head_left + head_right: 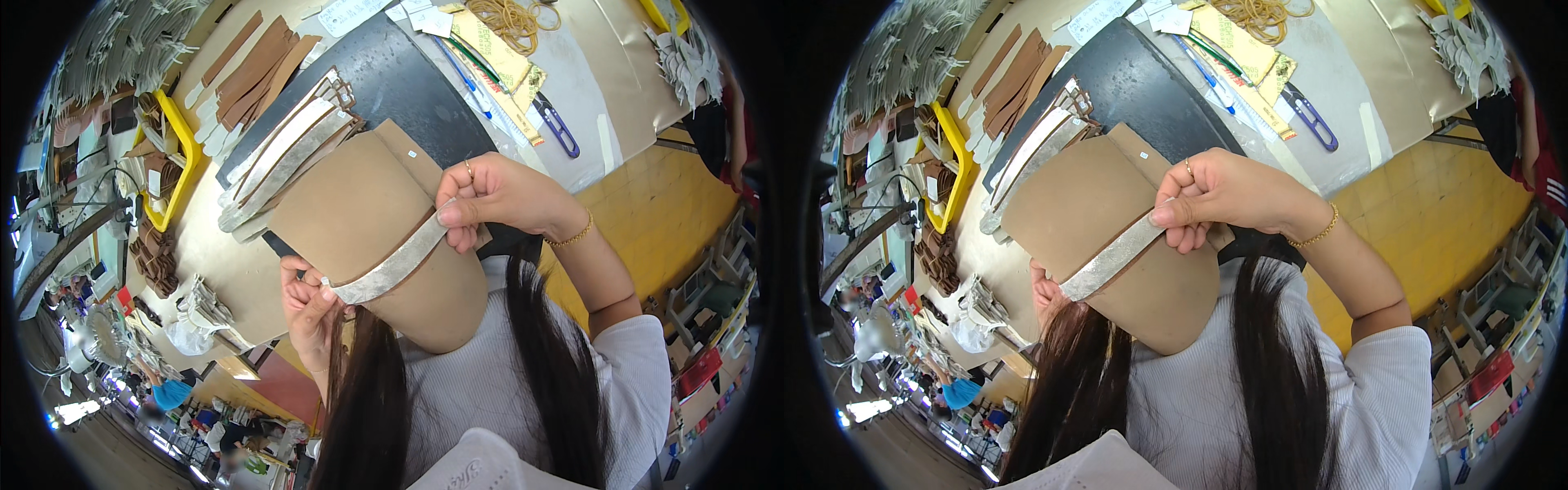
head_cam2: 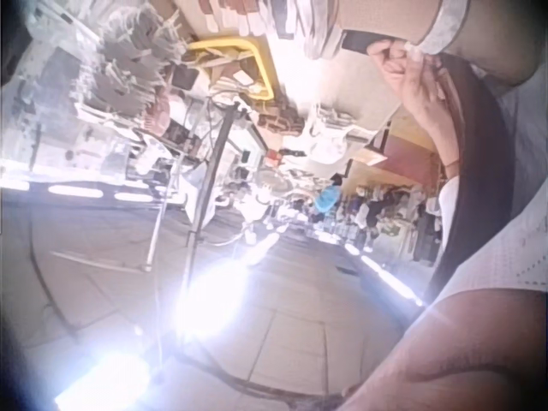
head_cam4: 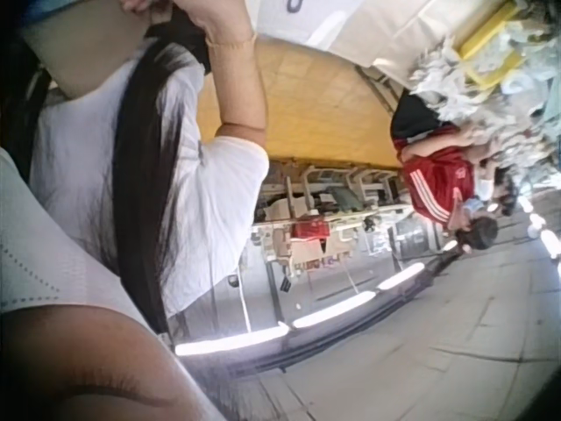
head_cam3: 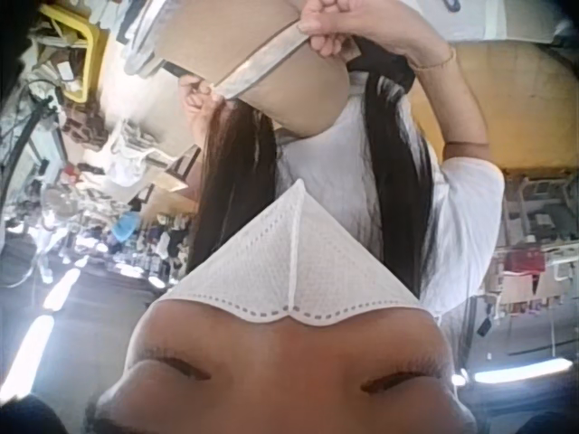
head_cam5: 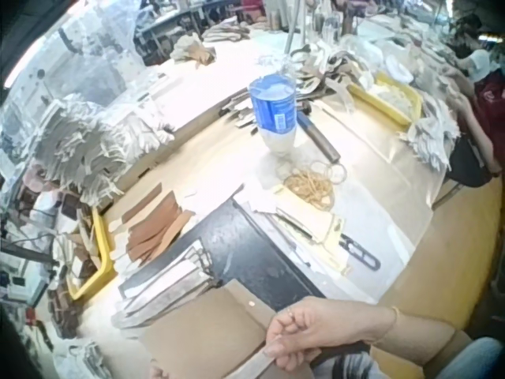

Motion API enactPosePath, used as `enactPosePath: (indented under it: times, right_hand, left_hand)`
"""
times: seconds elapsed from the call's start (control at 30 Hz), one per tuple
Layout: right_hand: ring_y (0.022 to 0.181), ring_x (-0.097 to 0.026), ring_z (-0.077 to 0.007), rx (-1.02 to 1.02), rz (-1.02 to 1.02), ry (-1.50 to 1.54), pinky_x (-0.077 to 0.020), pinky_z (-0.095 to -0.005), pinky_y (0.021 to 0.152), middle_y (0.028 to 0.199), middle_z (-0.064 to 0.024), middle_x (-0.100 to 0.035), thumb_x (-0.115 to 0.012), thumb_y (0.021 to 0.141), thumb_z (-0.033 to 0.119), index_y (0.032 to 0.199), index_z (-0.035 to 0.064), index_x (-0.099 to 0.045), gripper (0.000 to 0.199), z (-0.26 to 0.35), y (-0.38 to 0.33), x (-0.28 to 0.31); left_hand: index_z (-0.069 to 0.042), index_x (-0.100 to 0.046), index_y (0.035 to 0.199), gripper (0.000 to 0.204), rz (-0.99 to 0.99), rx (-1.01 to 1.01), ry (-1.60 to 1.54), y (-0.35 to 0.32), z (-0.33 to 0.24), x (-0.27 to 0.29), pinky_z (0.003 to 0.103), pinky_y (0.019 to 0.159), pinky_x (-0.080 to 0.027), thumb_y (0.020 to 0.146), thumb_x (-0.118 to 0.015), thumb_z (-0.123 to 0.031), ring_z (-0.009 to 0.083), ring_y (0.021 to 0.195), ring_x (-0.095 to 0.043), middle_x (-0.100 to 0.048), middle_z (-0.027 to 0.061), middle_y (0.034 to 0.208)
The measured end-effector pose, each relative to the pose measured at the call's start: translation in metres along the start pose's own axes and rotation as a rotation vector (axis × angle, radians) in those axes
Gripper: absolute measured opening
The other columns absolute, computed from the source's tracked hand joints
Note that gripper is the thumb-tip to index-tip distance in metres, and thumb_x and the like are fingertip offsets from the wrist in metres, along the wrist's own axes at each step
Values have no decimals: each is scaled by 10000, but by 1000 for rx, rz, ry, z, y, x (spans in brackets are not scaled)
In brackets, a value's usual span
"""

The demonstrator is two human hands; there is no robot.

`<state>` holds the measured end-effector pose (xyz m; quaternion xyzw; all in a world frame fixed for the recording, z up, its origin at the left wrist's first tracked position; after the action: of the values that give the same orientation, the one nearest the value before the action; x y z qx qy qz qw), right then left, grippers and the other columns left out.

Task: The person repeatedly picks up white fabric strips, folds them, and places them on a brown cardboard template on the table. The person handles the strips one at a time, aligning and adjusting them against the template throughout the clip.

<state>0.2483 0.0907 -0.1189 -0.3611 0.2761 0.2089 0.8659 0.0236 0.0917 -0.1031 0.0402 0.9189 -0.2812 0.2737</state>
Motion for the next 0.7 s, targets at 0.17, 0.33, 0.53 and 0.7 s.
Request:
enactPosePath:
  times: [0.17,0.33,0.53,0.7]
  right_hand:
    - [642,-632,-86,-14,-2,-16,-497,-191,580,729,-49,-656,-680,869,237,867,5,-609,243,-1,2,0]
    - [631,-627,-86,-38,-6,-53,-496,-191,576,714,-50,-647,-692,859,247,859,-1,-605,262,1,3,-1]
    - [549,-609,-94,-85,1,-98,-484,-194,490,660,-72,-631,-701,851,299,843,54,-494,321,-8,7,3]
    - [425,-516,-69,-120,-117,-1,-407,-190,384,552,-17,-562,-693,853,346,837,76,-473,348,-23,3,5]
  left_hand:
    - [-42,-366,1095,435,25,-2,-36,3,-1,-5,286,501,-557,783,-649,65,216,699,-661,-642,160,896]
    - [-49,-366,1094,439,5,9,-36,3,-1,-3,301,503,-566,780,-651,66,226,702,-665,-643,163,905]
    - [-53,-366,1097,427,-19,-3,9,2,0,-3,299,510,-553,791,-640,61,221,719,-661,-645,160,915]
    - [-45,-376,1119,398,55,-11,10,3,1,-4,303,534,-549,813,-603,72,218,700,-652,-638,154,885]
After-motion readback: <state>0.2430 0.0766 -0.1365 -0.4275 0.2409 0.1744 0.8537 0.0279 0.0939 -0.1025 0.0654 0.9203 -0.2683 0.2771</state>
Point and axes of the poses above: each hand's wrist, its own y-axis towards the middle knuckle, its own x-axis out of the back of the hand, z = x × y, the point moved 9 cm from there along y, towards the middle knuckle
